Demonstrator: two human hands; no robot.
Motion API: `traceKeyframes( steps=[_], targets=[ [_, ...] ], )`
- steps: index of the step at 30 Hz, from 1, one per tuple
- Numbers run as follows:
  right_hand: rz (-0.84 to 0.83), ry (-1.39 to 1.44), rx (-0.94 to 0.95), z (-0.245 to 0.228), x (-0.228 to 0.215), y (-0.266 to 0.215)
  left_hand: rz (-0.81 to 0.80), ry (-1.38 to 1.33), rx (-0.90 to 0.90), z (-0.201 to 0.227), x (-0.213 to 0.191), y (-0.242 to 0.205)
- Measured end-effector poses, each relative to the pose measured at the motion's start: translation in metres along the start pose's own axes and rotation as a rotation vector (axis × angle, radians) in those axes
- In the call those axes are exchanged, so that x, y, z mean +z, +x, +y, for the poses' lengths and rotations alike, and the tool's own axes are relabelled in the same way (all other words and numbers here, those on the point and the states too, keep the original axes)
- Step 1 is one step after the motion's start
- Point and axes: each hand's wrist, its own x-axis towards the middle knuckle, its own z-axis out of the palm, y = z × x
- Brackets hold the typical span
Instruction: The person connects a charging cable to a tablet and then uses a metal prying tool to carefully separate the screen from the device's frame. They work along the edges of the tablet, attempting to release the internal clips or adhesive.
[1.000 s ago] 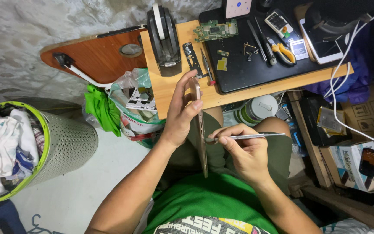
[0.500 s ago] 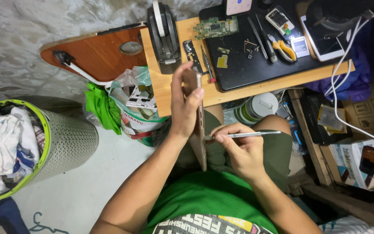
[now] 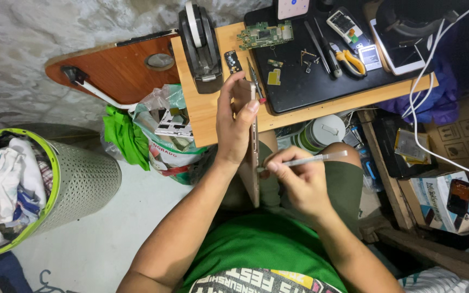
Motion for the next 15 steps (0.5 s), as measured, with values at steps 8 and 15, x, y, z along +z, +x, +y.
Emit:
traceKeyframes(
  steps=[8, 15],
  targets=[
    [0.035, -0.633, -0.358, -0.02, 0.006, -0.02, 0.141, 0.02, -0.05, 0.007, -0.019, -0.03],
    [0.016, -0.657, -0.344, -0.021, -0.004, -0.022, 0.205, -0.016, -0.05, 0.006, -0.048, -0.073]
  ],
)
